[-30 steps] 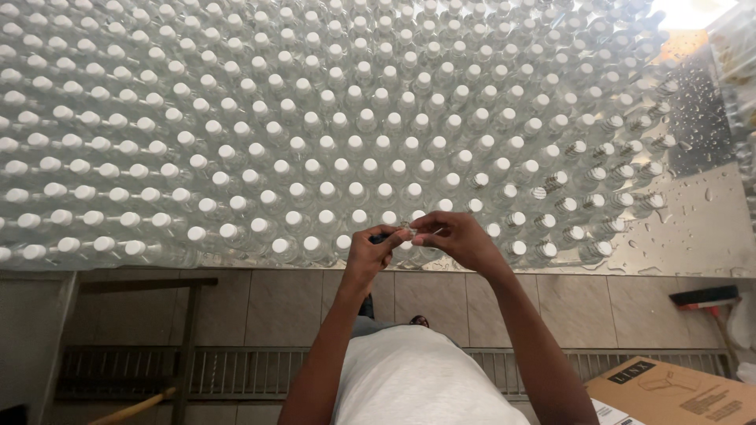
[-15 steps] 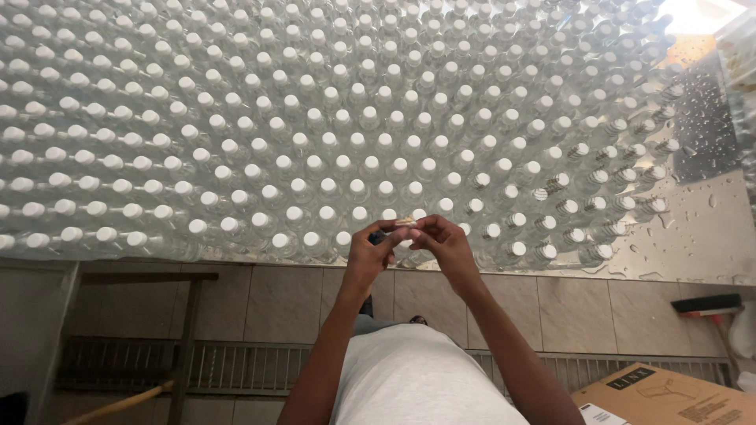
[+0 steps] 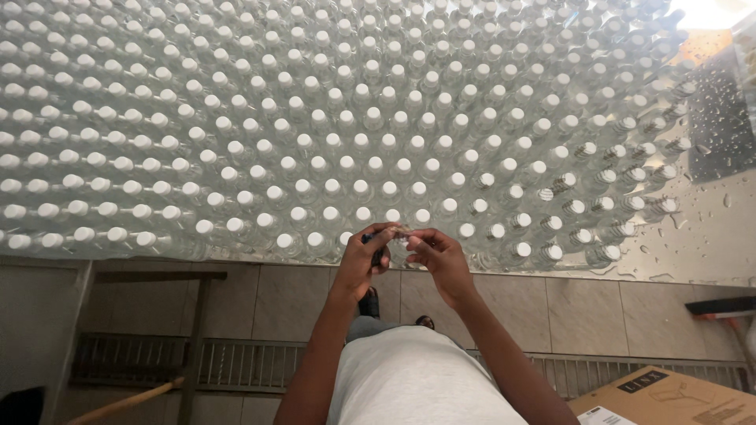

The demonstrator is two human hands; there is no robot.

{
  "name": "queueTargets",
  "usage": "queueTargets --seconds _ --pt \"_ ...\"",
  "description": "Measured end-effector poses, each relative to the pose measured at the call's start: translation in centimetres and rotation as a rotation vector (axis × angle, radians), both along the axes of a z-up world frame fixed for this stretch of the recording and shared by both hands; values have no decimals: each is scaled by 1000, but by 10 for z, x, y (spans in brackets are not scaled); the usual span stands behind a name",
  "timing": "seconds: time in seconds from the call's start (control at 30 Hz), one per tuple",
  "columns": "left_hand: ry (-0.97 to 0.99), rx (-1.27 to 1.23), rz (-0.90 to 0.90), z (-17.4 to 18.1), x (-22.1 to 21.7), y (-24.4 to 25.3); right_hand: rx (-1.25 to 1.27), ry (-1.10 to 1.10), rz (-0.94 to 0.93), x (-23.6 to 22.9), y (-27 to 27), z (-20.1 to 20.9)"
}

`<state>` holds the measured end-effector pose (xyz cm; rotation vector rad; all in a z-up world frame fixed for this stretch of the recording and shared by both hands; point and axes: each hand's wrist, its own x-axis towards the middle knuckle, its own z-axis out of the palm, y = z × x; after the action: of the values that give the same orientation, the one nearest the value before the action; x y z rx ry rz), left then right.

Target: The person repeatedly picks up small white caps and places them onto the openings of numerous clear plastic bottles arranged on a metal table. The person handles the caps and bottles by hand, moving systematically across the rows.

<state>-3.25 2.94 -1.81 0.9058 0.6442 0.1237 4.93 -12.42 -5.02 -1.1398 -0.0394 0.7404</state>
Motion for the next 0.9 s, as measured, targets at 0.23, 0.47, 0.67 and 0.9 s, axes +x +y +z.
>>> queueTargets --seconds 0.23,0.47,0.67,0.9 --pt "11 6 -30 -24 0 -1 -19 -93 -69 -6 -3 11" --pt "24 347 -27 -11 7 -7 -16 -24 -46 -10 -2 9" --pt "35 636 -208 -13 13 9 -220 -287 58 8 -15 24" --pt "246 1089 -539 -1 32 6 -484 -765 271 35 -8 66"
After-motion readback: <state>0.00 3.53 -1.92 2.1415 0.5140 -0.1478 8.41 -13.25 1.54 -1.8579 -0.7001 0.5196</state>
